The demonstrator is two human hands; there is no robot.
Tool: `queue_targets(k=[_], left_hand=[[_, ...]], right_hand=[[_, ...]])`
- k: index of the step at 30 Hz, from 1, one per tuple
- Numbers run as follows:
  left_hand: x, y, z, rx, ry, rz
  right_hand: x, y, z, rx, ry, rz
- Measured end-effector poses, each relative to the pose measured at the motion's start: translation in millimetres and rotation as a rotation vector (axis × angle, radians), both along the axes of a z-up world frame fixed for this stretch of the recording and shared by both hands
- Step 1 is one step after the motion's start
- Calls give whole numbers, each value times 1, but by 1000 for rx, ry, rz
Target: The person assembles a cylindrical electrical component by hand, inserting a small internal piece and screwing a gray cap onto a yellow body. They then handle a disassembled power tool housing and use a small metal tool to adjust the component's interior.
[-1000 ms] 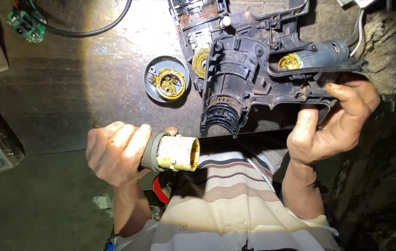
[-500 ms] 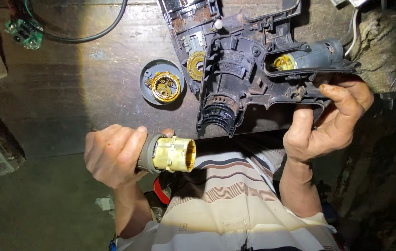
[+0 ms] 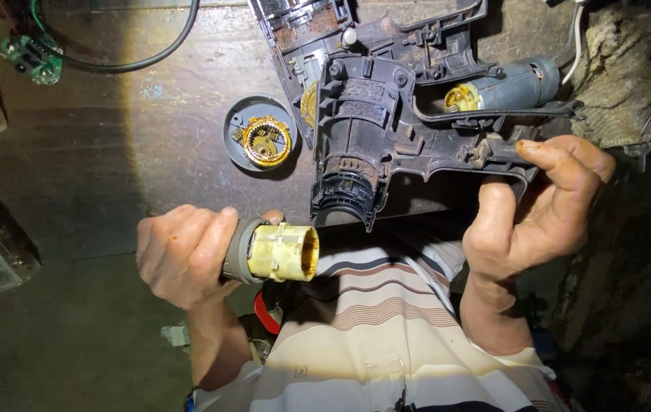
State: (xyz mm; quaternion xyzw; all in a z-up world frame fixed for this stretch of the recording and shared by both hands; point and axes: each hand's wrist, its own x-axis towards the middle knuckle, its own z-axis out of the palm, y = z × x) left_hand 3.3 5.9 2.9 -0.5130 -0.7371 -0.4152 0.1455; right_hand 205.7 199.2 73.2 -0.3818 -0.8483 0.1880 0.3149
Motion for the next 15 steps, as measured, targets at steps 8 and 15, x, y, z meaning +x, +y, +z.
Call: queue_targets(k=[8,15], left_hand=[[-2,1,-3,44,27,-4],[-2,1,-4,50,48,7]], right_hand=[[-2,2,-18,-67,145,-77],[-3,5,-28,-154,232,-148]])
